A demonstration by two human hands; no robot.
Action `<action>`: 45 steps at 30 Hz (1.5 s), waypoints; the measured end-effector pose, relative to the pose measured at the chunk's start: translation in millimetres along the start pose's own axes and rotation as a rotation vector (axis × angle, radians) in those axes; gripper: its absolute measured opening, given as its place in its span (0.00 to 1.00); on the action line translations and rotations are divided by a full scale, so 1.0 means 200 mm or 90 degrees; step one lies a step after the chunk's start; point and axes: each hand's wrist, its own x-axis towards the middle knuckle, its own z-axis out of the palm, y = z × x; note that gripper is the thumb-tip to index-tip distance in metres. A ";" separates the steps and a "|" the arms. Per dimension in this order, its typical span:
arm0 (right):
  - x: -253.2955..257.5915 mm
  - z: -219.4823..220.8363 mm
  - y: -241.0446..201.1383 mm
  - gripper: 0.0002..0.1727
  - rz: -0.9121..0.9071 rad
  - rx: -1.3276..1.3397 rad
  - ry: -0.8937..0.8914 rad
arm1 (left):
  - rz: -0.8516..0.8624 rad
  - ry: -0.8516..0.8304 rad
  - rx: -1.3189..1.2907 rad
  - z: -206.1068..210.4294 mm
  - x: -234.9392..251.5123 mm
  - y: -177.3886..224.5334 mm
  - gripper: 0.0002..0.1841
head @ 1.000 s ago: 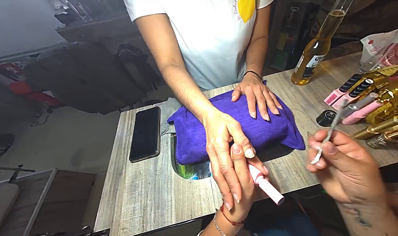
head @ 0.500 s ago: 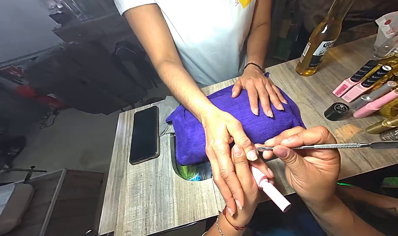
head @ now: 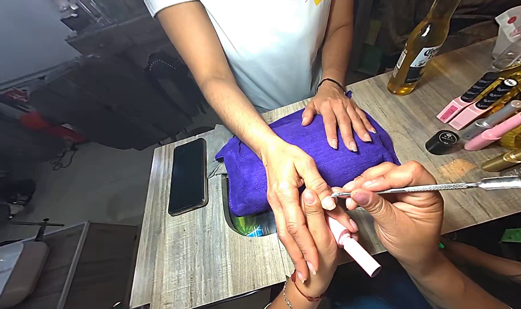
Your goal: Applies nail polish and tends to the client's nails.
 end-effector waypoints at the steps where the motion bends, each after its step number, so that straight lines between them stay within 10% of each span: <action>1: 0.00 0.00 0.00 0.07 0.003 -0.001 -0.003 | 0.000 0.000 0.000 0.00 0.00 0.00 0.23; 19: 0.02 -0.10 0.01 0.08 0.104 0.062 0.017 | -0.005 -0.010 -0.002 -0.01 0.01 -0.01 0.24; 27: 0.15 -0.35 0.09 0.17 0.125 -0.155 0.099 | -0.009 -0.013 -0.010 0.00 0.00 0.00 0.24; 36: 0.05 -0.37 0.11 0.02 0.008 -0.383 -0.030 | 0.002 -0.001 0.021 0.00 0.01 -0.01 0.21; 45: -0.01 -0.54 -0.18 0.18 0.214 -0.573 -0.128 | -0.028 -0.009 0.012 -0.02 0.00 -0.02 0.20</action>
